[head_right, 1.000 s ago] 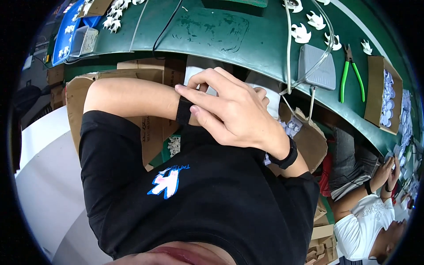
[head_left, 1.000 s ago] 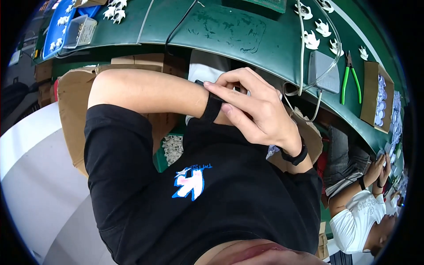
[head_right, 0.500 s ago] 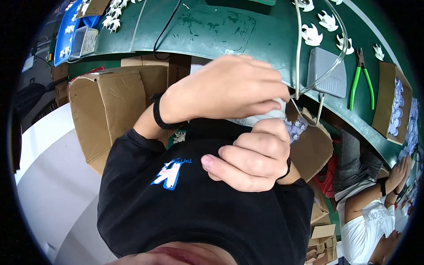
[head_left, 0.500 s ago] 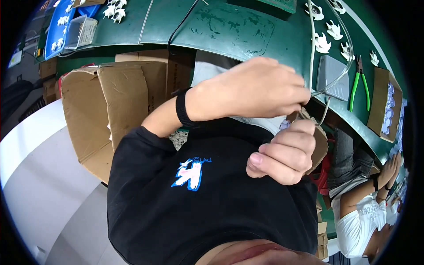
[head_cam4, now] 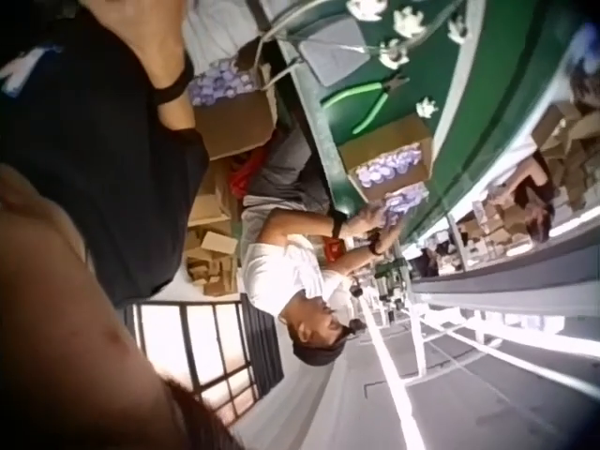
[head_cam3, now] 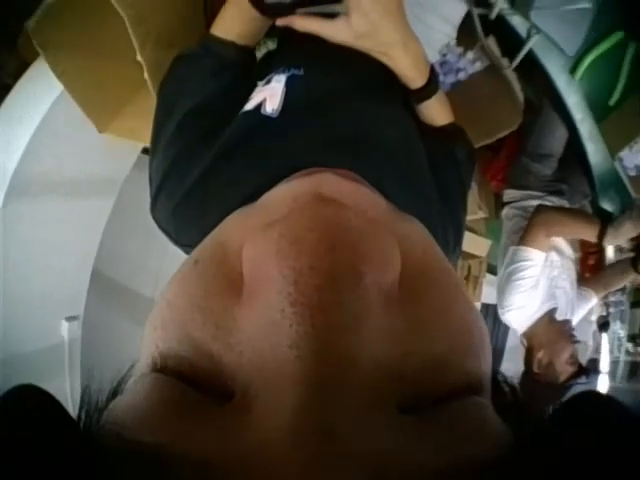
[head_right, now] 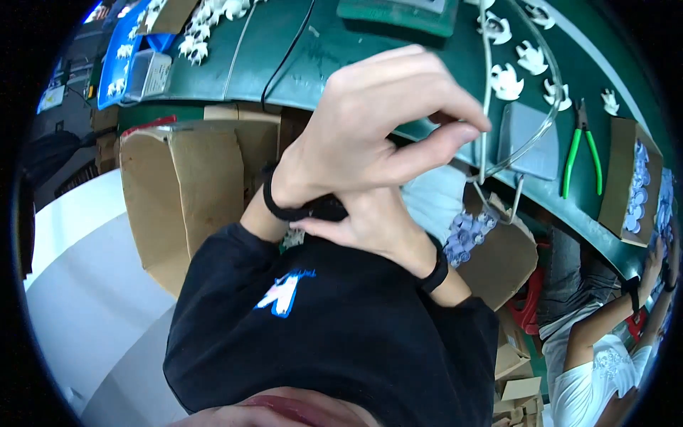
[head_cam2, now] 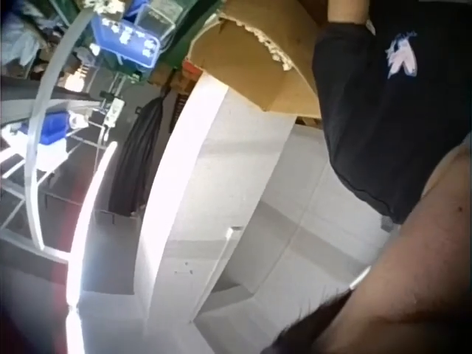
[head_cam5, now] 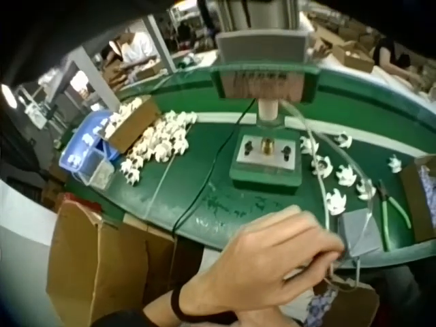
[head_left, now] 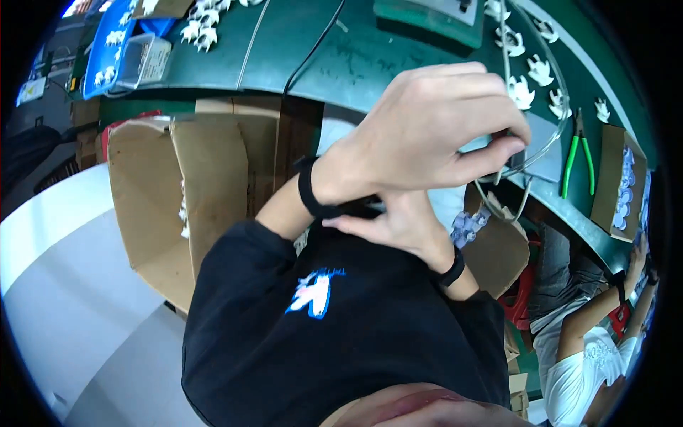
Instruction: Assembling white plastic parts on an assembly line and operating a small manual desktop press.
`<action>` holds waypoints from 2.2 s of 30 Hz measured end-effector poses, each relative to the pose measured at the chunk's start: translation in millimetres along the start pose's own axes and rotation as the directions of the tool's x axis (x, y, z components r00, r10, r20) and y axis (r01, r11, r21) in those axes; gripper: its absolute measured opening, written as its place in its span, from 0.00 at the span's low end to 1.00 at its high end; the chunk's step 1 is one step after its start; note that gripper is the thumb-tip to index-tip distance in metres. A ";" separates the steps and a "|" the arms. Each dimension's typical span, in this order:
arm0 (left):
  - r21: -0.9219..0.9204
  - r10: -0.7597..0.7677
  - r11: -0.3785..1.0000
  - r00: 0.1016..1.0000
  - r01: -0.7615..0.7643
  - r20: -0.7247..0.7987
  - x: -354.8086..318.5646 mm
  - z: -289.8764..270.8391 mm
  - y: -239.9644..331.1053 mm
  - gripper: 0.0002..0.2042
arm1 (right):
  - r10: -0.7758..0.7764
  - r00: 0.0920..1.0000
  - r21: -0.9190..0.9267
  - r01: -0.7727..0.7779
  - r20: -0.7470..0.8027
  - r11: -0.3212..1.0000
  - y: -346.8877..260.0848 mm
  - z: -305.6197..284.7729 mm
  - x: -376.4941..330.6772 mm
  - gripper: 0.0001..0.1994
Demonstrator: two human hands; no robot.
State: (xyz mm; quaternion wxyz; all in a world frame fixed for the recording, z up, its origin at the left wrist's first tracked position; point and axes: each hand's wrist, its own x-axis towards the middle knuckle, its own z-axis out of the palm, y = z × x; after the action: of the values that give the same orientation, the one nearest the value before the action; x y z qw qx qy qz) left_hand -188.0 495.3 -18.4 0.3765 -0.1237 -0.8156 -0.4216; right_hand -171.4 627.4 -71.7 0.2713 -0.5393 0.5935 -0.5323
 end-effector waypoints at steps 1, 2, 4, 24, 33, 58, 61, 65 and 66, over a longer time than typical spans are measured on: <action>0.025 0.012 1.000 0.999 -0.011 -0.033 4.4 -0.6 -3.9 0.09 | -0.045 0.999 -0.038 0.044 -0.023 0.998 9.9 0.6 -2.1 0.29; 0.046 0.031 0.999 0.997 -0.028 -0.067 3.4 -4.2 -3.2 0.10 | -0.093 0.995 -0.084 0.089 -0.047 0.993 18.0 5.7 -7.2 0.27; 0.217 0.088 0.974 0.990 -0.062 -0.111 5.5 -13.9 -3.4 0.10 | -0.161 0.984 -0.111 0.153 -0.071 0.982 22.0 5.9 -7.9 0.25; -0.022 -0.078 0.997 0.972 0.075 -0.223 -17.9 -14.6 23.0 0.03 | -0.284 0.959 -0.230 0.278 0.004 0.933 24.2 0.2 -13.7 0.24; 0.524 0.163 0.816 0.967 -0.244 0.196 -41.4 -24.1 17.5 0.13 | -0.177 0.967 -0.251 0.220 0.182 0.943 6.7 -2.8 -12.3 0.22; 0.475 -0.496 0.525 0.707 0.706 -0.503 -89.6 -161.3 -43.9 0.14 | -0.126 0.414 -0.268 -0.304 -0.901 0.914 64.0 -180.4 -68.1 0.05; 0.395 -0.589 0.571 0.694 0.720 -0.413 -61.5 -107.4 -15.8 0.12 | -0.168 0.441 -0.327 -0.314 -0.882 0.891 63.6 -177.4 -62.8 0.04; 0.583 -0.536 0.667 0.842 0.464 -0.057 -46.5 -48.7 -23.9 0.11 | -0.199 0.448 -0.366 -0.326 -0.872 0.871 59.7 -175.4 -57.9 0.03; 0.667 -0.514 0.639 0.858 0.382 0.001 -44.5 -40.4 -31.5 0.12 | -0.202 0.454 -0.373 -0.328 -0.868 0.868 59.1 -174.7 -57.4 0.03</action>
State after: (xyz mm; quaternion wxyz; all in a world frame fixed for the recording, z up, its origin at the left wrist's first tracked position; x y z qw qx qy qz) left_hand -153.3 449.6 -54.6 0.1982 0.1808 -0.9462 -0.1810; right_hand -333.2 731.2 -90.8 -0.2048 -0.2075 0.7805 -0.5530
